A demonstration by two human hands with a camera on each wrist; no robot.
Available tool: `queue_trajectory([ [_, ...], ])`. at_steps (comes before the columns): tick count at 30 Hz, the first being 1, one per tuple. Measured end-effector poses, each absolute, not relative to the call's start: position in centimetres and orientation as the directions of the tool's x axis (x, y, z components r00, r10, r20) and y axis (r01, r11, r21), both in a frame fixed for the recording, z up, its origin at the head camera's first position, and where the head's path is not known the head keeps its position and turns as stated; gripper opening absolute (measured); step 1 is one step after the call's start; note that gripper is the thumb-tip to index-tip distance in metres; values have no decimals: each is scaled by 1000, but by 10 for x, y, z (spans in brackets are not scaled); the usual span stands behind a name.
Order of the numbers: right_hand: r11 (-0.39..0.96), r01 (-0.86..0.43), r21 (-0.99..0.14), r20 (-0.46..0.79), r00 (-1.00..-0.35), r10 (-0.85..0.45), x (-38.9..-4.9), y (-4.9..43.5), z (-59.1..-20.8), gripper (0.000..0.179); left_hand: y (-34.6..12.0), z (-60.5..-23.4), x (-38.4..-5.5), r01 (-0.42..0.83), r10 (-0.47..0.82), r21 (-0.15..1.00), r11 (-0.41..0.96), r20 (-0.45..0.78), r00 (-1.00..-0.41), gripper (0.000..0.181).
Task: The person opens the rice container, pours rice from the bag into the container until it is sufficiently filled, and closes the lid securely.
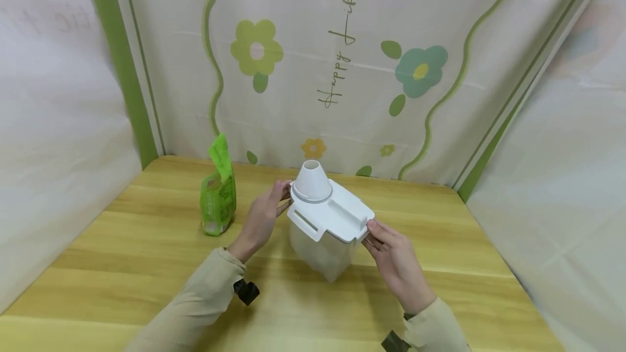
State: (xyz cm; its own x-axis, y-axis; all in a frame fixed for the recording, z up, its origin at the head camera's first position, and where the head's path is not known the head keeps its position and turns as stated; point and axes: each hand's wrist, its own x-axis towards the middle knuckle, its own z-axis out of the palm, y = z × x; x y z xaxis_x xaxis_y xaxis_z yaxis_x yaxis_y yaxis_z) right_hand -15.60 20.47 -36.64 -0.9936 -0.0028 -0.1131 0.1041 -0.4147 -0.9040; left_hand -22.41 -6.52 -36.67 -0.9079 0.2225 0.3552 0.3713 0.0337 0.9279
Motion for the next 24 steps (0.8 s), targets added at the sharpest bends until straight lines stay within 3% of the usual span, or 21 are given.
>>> queue_trajectory([
  [10,-534,138,-834,-155,-988,-13,-173,203,-364,24,-65,-371,-196,425,60,903,54,422,-904,59],
  [24,-490,134,-862,-166,-986,22,-186,200,-365,21,-63,-381,-163,473,-152,881,20,470,-869,47],
])
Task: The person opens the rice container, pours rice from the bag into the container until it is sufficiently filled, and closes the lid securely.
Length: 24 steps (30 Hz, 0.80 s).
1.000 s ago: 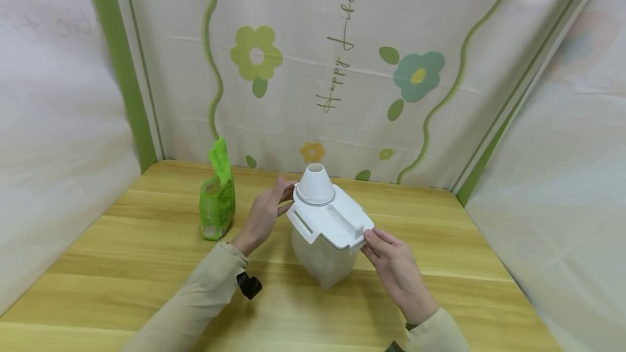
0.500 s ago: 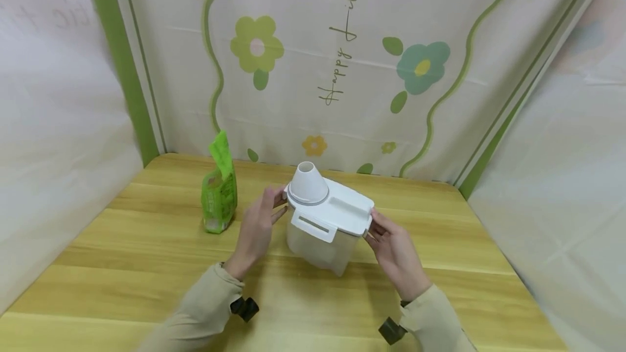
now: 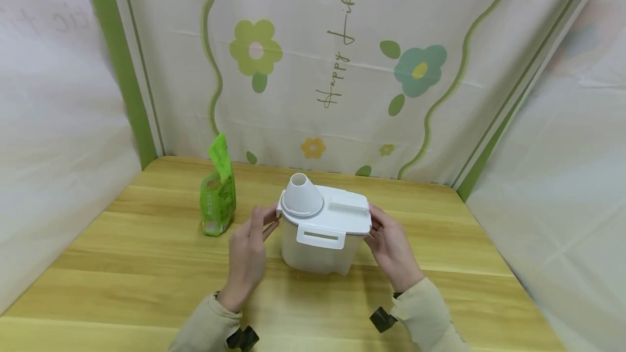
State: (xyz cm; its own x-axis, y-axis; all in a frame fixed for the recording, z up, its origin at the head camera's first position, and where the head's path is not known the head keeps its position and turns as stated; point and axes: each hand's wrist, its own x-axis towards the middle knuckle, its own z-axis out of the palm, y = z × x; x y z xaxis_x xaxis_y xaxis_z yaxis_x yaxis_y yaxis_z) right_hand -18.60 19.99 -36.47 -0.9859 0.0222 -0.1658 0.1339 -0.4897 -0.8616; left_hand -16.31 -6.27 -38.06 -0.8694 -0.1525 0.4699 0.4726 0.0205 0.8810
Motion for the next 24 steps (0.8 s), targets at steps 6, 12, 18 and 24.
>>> queue_trajectory([
  [6,-483,135,-865,-179,-983,46,-187,198,-365,20,-64,-386,-161,529,-167,848,-3,521,-837,42],
  [12,-473,133,-871,-182,-981,60,-188,197,-364,19,-62,-387,-159,558,-162,829,16,553,-817,41],
  [18,-463,125,-877,-173,-983,62,-188,196,-365,19,-63,-389,-158,573,-160,818,55,573,-804,39],
  [24,-460,118,-880,-167,-984,66,-187,196,-367,21,-62,-391,-158,576,-156,815,52,577,-802,37],
])
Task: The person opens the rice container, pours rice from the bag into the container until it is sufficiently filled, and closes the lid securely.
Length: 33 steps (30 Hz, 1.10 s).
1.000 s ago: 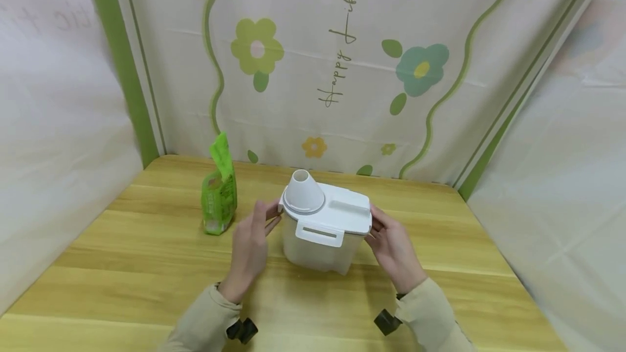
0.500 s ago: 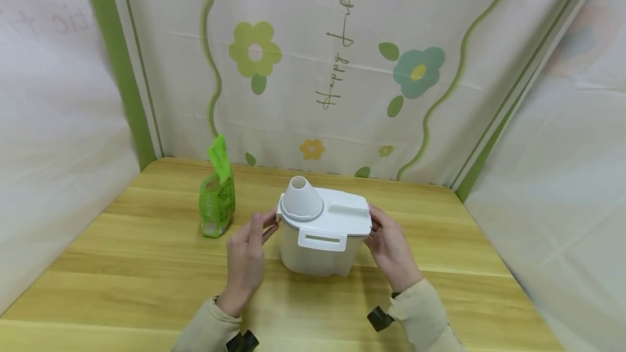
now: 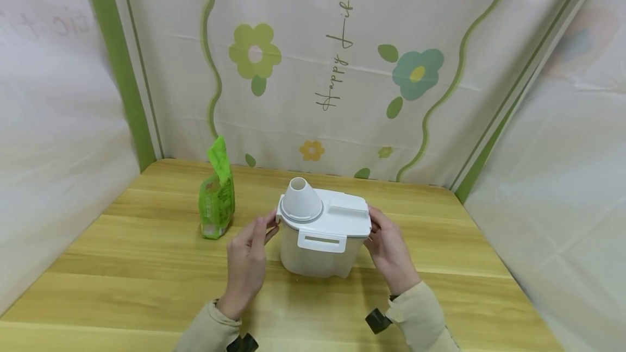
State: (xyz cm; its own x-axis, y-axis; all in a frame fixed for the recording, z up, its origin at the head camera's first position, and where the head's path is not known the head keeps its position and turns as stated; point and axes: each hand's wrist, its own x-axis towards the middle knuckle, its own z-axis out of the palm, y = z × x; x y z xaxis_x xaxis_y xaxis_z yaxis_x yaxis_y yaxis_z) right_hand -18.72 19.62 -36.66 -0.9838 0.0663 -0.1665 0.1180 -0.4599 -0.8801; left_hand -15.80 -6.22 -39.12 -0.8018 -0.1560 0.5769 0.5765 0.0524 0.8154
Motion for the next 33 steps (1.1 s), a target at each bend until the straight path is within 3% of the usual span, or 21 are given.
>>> queue_trajectory([
  [23,-466,122,-876,-165,-985,53,-186,199,-367,21,-62,-391,-156,571,-147,821,10,566,-811,37],
  [28,-321,79,-944,-96,-995,37,-187,206,-364,39,-64,-391,-156,541,-136,841,1,536,-833,40],
  [33,-111,-127,-986,125,-992,27,-188,212,-357,55,-67,-392,-155,501,-118,865,37,501,-857,45],
])
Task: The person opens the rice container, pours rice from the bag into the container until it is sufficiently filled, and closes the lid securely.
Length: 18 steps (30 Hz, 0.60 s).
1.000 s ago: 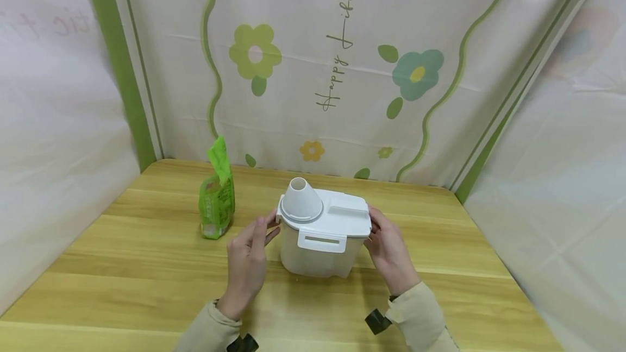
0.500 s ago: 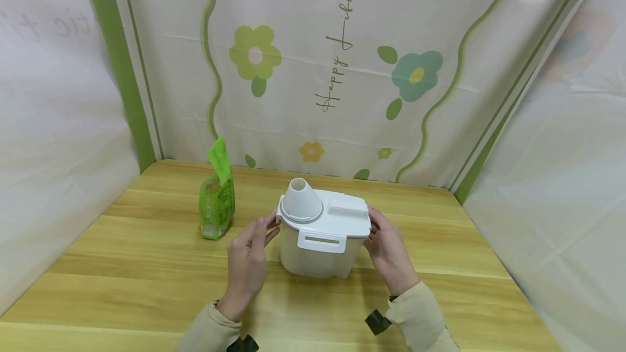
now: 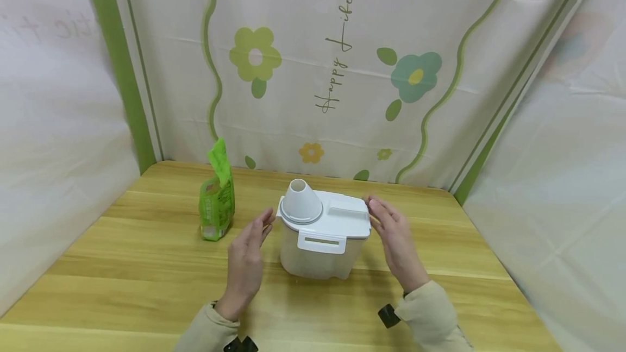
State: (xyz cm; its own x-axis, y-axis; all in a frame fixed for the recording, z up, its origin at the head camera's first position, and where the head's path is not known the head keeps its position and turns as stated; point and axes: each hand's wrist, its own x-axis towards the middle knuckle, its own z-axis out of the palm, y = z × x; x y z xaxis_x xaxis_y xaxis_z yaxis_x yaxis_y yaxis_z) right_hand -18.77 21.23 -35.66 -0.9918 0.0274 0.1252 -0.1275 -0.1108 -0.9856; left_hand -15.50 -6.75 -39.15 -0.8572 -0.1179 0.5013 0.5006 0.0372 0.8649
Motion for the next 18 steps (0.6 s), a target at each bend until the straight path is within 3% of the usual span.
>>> queue_trajectory([
  [9,200,-464,-863,444,-885,-140,-185,217,-341,59,-70,-392,-158,404,-20,914,-20,404,-914,52],
  [18,370,-502,-782,457,-865,-208,-176,204,-328,44,-68,-398,-160,376,21,926,13,376,-926,55],
])
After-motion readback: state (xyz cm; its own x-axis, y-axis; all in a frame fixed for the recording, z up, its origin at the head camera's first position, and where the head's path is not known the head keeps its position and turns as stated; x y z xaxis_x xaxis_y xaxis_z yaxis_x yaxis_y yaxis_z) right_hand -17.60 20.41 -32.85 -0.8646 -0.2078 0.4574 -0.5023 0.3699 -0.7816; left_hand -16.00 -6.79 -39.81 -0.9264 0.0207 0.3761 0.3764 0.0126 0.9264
